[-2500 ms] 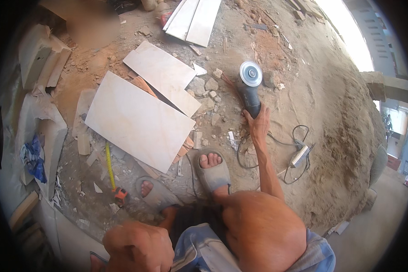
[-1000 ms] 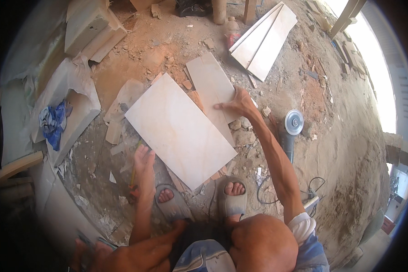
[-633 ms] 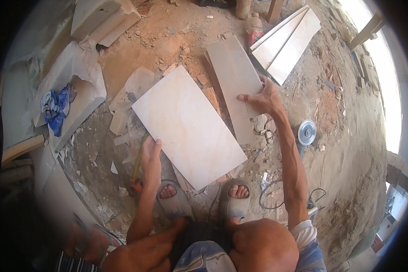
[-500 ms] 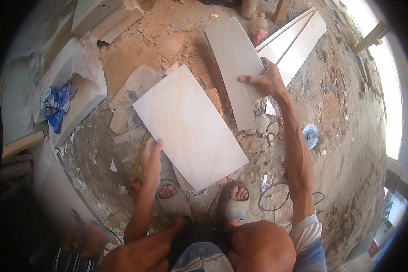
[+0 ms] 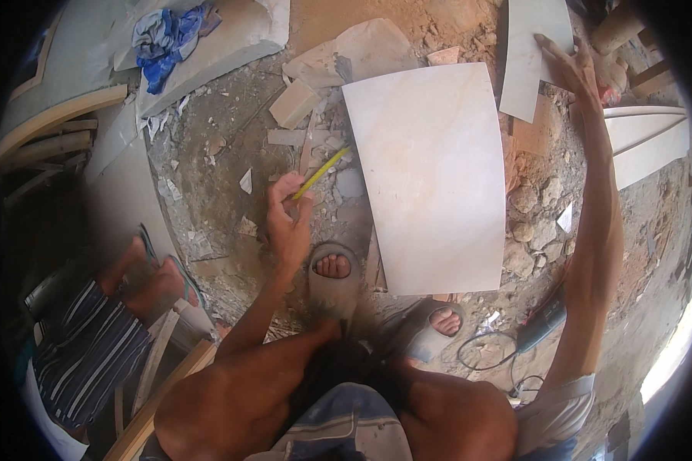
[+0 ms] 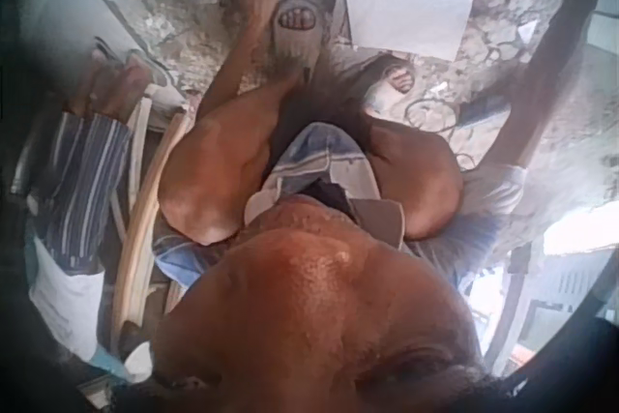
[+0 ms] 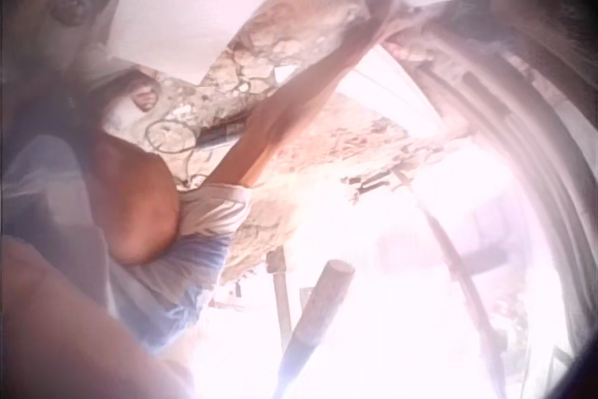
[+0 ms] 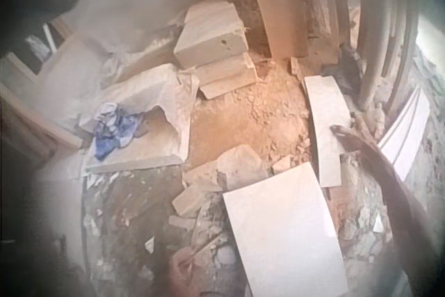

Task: The person cuts a tile with a grinder while crouching on the floor, then picks up the cut tile and carries it through a doorway into another room where other workers are installing floor tiles.

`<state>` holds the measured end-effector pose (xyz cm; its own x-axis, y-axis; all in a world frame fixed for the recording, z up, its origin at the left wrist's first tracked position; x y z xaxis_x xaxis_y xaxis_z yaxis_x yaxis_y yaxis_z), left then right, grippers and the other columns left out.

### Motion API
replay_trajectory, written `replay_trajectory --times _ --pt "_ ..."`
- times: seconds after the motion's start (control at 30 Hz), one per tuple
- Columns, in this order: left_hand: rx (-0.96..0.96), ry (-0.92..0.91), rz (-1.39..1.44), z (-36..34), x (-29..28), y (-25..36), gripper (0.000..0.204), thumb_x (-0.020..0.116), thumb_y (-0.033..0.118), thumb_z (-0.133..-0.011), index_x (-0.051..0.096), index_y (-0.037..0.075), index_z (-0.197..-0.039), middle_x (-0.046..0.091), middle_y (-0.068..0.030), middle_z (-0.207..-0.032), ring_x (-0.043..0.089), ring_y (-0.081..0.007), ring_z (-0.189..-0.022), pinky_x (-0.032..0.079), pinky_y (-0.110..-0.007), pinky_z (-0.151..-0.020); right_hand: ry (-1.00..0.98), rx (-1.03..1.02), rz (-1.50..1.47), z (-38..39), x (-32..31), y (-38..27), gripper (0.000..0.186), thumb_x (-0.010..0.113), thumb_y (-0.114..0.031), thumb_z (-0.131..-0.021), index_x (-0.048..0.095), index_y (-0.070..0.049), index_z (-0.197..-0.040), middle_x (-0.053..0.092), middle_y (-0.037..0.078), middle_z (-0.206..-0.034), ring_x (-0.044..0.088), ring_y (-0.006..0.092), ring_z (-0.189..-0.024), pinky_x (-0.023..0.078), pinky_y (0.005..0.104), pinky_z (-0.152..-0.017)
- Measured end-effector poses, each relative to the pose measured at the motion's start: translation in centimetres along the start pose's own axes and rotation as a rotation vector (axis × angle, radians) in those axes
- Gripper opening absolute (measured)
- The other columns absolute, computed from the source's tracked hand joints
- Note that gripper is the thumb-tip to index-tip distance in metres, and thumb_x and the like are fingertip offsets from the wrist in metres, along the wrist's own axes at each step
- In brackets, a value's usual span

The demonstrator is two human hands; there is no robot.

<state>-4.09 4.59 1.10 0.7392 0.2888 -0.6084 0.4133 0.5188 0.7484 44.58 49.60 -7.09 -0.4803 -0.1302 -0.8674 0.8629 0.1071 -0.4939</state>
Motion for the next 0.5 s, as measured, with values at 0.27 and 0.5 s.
replay_trajectory --times 0.27,0.5 --pt "0.075 -0.157 -0.613 -1.9 -6.3 -3.7 0.065 0.086 0.033 -0.097 0.058 0.004 -0.149 0.063 -0.0209 -0.141 0.059 -0.04 -0.135 0.048 -0.053 -0.116 0.034 -0.023 0.027 7.9 -2.5 -2.4 0.047 0.071 -0.034 -0.112 0.066 -0.021 -0.157 0.068 0.024 -0.146 0.071 0.0353 -0.132 0.061 0.0459 -0.108" --pt "-0.093 -0.088 -0.729 4.2 -6.8 -10.1 0.088 0.092 0.048 -0.089 0.053 0.003 -0.154 0.054 -0.0254 -0.143 0.054 -0.0468 -0.135 0.045 -0.059 -0.115 -0.566 0.449 -0.605 31.5 -0.3 -12.5 0.05 0.086 -0.04 -0.103 0.067 -0.002 -0.128 0.076 0.011 -0.11 0.074 0.0198 -0.098 0.061 0.0375 -0.085"
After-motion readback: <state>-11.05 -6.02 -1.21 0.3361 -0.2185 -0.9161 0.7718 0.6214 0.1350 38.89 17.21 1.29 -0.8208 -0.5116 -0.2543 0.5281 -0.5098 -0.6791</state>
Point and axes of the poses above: each hand's wrist, its own z-axis away from the middle knuckle, its own x-axis out of the palm, y = z × x, the point moved 7 cm from there along -z, towards the middle knuckle
